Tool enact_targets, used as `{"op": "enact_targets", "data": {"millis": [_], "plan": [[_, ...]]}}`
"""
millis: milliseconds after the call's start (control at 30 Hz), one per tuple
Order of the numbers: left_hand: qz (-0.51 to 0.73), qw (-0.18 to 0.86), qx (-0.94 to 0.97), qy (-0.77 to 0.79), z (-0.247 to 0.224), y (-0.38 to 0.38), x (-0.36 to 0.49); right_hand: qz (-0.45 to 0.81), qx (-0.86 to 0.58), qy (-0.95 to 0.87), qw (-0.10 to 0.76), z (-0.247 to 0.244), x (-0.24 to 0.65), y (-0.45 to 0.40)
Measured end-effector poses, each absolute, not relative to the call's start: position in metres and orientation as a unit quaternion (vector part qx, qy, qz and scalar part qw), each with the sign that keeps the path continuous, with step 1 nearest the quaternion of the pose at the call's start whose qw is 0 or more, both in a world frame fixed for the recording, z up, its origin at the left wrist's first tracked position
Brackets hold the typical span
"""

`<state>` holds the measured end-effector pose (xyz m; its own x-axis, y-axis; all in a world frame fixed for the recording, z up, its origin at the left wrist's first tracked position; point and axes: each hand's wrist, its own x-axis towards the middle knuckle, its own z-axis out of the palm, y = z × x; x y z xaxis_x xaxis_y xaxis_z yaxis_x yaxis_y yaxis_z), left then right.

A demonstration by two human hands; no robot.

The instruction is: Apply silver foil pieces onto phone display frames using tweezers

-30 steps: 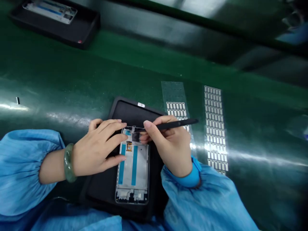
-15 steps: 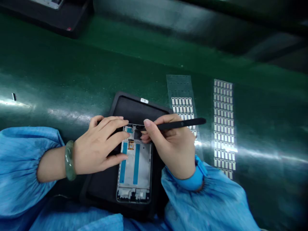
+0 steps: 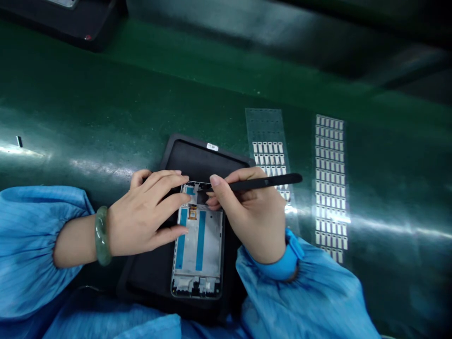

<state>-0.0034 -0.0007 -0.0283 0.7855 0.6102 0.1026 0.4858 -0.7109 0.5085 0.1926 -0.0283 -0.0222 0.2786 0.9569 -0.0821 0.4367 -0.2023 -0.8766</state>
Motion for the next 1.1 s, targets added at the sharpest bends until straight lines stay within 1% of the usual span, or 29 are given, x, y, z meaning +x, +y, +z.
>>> {"op": "enact_targets", "data": {"millis": [267, 467, 567, 900, 1000, 1100], "plan": [[0.142, 0.212, 0.923, 0.288, -0.031, 0.001, -0.003, 0.311, -0.701, -0.52, 0.377, -0.021, 0.192, -0.029], [0.14, 0.2, 0.927, 0.285, -0.029, 0.001, -0.002, 0.236, -0.708, -0.563, 0.354, -0.025, 0.191, -0.032], [0.129, 0.184, 0.932, 0.285, -0.028, 0.001, -0.001, 0.216, -0.696, -0.581, 0.364, -0.027, 0.19, -0.033], [0.073, 0.108, 0.954, 0.27, -0.018, 0.0, 0.004, 0.212, -0.667, -0.603, 0.382, -0.031, 0.192, -0.033], [0.074, 0.086, 0.955, 0.273, -0.016, -0.002, 0.008, 0.199, -0.669, -0.581, 0.418, -0.032, 0.192, -0.036], [0.09, 0.087, 0.954, 0.273, -0.018, -0.001, 0.009, 0.231, -0.654, -0.497, 0.521, -0.029, 0.195, -0.034]]}}
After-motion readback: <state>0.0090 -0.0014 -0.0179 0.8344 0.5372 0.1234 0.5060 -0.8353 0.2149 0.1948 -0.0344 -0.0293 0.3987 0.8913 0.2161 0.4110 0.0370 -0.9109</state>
